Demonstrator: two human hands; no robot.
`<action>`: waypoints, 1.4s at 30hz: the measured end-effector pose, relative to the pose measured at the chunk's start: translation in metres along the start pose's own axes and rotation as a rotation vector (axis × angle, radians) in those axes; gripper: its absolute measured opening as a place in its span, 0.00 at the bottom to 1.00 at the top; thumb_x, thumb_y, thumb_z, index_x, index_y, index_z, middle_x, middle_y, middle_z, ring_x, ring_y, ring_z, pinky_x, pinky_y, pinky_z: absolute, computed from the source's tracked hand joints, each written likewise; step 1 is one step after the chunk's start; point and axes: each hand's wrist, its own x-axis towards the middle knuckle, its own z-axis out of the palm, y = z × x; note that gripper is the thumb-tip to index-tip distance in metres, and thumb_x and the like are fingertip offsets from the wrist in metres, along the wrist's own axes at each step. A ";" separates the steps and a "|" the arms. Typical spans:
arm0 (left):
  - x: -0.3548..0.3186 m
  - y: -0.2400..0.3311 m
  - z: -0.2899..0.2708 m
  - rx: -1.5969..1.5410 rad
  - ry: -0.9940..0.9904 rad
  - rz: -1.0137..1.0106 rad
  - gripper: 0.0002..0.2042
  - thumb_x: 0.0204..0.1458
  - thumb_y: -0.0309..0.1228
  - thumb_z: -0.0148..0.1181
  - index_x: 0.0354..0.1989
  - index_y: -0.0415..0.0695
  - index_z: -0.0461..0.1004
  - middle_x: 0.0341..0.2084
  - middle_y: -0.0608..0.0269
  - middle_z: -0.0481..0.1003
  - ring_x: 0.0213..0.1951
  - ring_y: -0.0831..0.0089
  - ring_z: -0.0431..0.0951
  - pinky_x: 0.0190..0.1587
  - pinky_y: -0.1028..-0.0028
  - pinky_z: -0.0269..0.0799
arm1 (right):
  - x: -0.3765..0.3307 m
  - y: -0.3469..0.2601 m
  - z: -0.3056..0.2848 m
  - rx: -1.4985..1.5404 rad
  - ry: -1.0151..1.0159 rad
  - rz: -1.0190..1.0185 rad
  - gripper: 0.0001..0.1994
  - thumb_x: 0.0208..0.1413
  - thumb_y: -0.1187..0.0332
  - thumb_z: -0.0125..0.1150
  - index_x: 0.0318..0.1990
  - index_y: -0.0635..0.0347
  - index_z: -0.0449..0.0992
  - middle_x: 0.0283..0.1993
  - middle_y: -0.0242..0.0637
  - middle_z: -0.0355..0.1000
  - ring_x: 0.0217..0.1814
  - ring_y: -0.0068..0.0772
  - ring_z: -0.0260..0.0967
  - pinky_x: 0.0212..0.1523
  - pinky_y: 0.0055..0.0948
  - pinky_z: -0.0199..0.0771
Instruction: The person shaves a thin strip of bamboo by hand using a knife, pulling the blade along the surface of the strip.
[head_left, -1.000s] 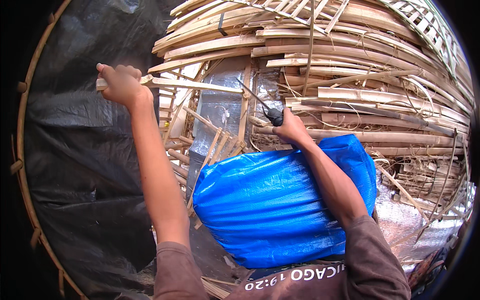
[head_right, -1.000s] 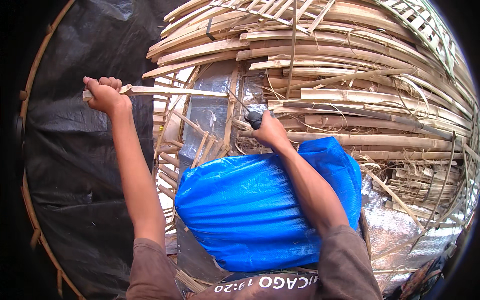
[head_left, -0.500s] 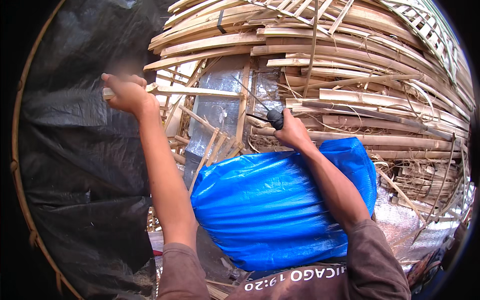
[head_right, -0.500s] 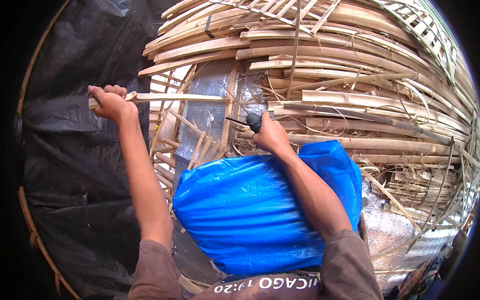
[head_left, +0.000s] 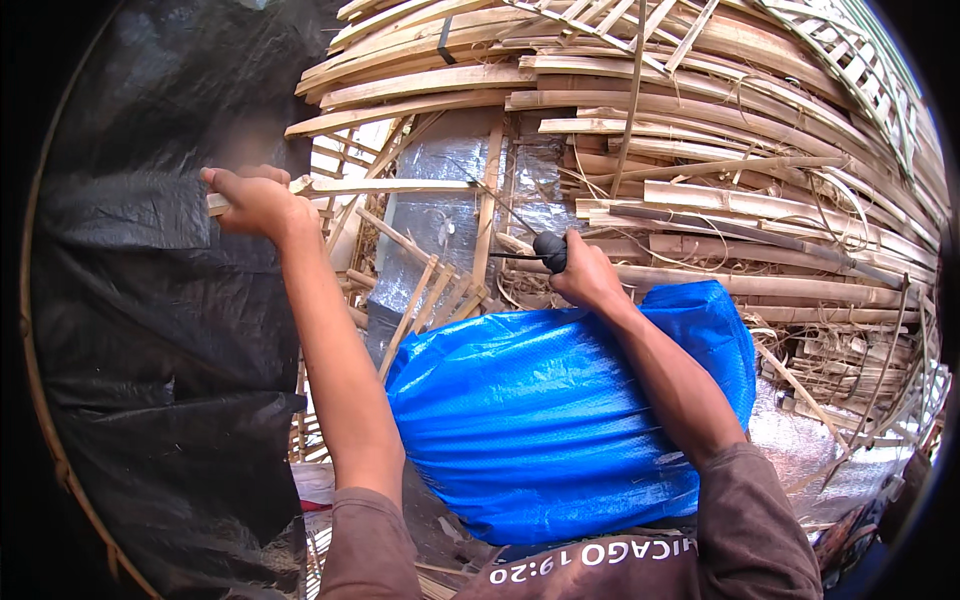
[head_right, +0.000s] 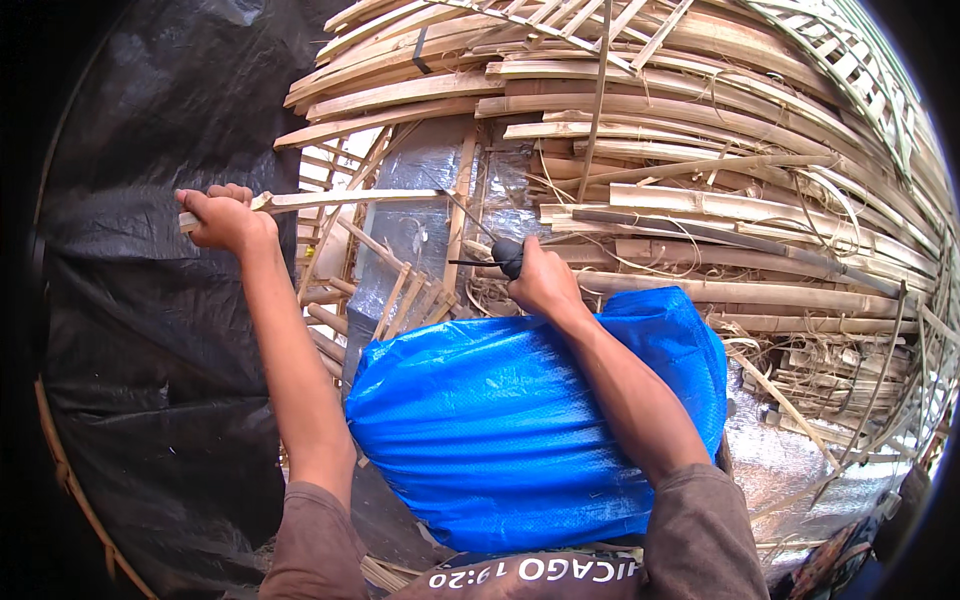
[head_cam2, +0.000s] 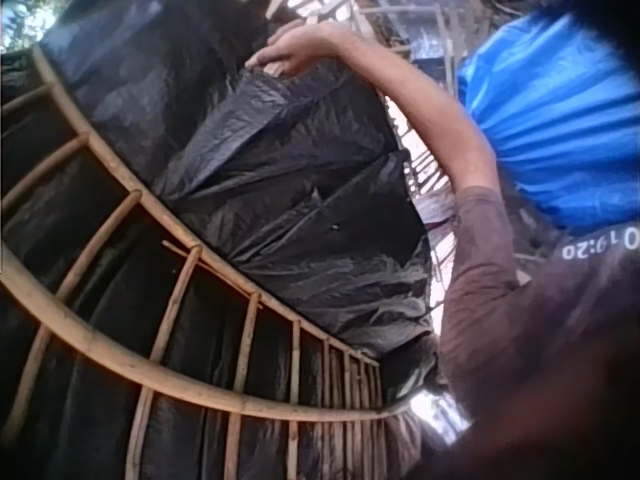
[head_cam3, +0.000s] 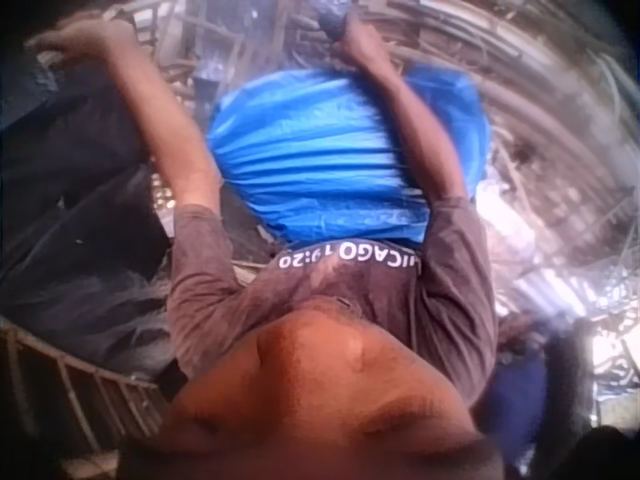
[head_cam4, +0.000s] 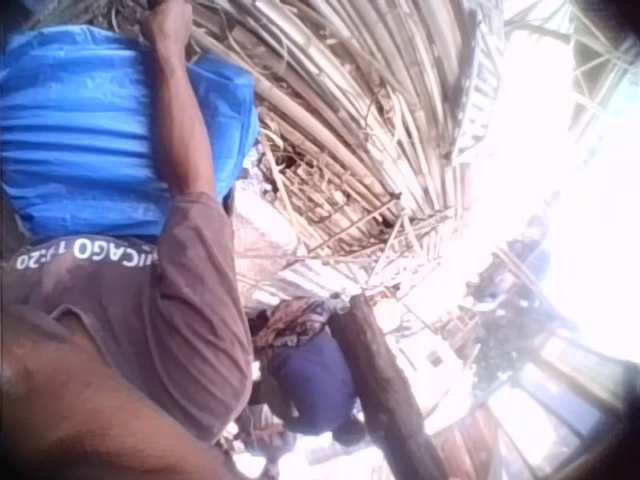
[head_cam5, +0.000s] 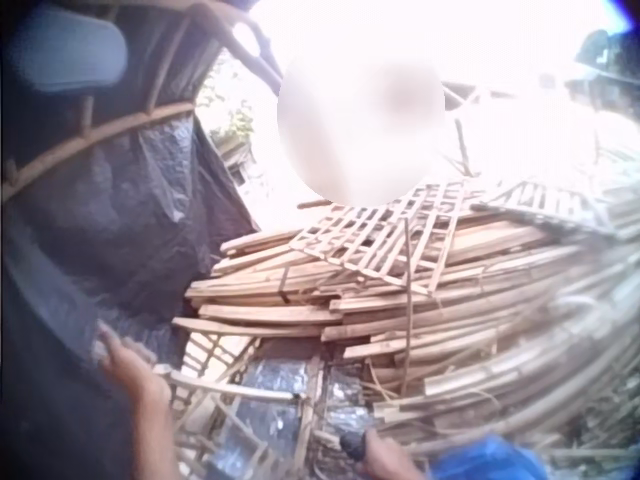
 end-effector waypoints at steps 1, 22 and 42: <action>-0.001 0.000 0.001 -0.004 -0.014 0.002 0.17 0.66 0.38 0.44 0.25 0.48 0.52 0.08 0.74 0.52 0.11 0.83 0.49 0.14 0.75 0.46 | 0.001 0.003 0.001 0.003 -0.002 0.008 0.24 0.41 0.72 0.60 0.48 0.69 0.65 0.36 0.66 0.74 0.43 0.69 0.71 0.47 0.57 0.69; -0.018 -0.001 0.026 -0.074 -0.223 0.014 0.18 0.66 0.37 0.45 0.23 0.51 0.49 0.09 0.76 0.47 0.13 0.84 0.43 0.17 0.75 0.39 | 0.000 -0.005 -0.006 -0.058 0.029 -0.096 0.19 0.41 0.73 0.60 0.44 0.65 0.65 0.34 0.62 0.75 0.39 0.66 0.74 0.44 0.58 0.72; -0.023 0.008 0.010 -0.150 -0.390 -0.014 0.24 0.66 0.42 0.45 0.19 0.53 0.45 0.09 0.75 0.43 0.13 0.83 0.40 0.18 0.75 0.36 | -0.012 -0.017 0.000 0.191 0.024 -0.088 0.17 0.41 0.74 0.59 0.43 0.65 0.69 0.36 0.63 0.75 0.43 0.66 0.72 0.46 0.55 0.71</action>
